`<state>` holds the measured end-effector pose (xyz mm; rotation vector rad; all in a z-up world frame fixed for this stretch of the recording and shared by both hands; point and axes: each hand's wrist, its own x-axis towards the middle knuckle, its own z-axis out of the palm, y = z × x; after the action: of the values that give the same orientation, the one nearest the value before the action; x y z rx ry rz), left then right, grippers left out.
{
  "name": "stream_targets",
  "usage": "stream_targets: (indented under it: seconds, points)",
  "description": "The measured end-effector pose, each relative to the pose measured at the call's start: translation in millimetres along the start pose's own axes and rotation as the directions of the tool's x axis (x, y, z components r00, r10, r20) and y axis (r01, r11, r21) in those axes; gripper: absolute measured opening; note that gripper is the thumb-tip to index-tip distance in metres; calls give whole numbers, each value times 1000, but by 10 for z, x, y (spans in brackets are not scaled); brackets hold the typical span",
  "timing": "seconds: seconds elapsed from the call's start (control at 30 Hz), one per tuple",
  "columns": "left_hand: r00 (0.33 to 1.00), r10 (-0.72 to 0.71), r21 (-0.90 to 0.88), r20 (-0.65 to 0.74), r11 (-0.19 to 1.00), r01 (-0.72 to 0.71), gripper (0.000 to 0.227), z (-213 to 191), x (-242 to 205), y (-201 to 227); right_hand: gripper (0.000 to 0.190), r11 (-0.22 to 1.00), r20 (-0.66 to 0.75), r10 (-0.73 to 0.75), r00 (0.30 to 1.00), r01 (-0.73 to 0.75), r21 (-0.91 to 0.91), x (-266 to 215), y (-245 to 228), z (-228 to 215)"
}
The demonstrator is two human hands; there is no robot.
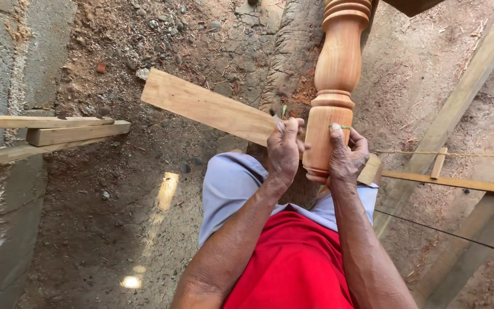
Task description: Measuring and marking a wooden furniture leg for joinery or assembly using a ruler and pencil.
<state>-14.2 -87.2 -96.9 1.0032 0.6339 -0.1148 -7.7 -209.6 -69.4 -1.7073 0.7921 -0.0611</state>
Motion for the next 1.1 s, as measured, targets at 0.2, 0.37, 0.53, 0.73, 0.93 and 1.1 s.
stream_targets:
  seconds: [0.2, 0.37, 0.53, 0.73, 0.93, 1.1]
  points:
    - [999, 37, -58, -9, 998, -37, 55, -31, 14, 166, 64, 998, 19, 5, 1000, -6, 68, 50, 88, -26]
    - [997, -66, -79, 30, 995, 68, 53, 5, 90, 116, 64, 997, 18, 32, 999, -33, 65, 93, 144, -41]
    - [964, 222, 92, 144, 967, -236, 22, 93, -7, 162, 60, 996, 20, -11, 1000, 9, 93, 159, 265, -56]
    - [968, 227, 202, 109, 948, -245, 23, 132, -63, 112, 60, 999, 6, -14, 1000, 14, 30, 175, 271, -44]
    - [964, 241, 239, 112, 935, -262, 24, 140, -85, 142, 60, 997, 13, -29, 999, 29, 67, 168, 266, -46]
    - [939, 301, 281, 168, 898, -338, 22, 130, -109, 181, 60, 999, 26, -41, 999, 40, 34, 168, 263, -54]
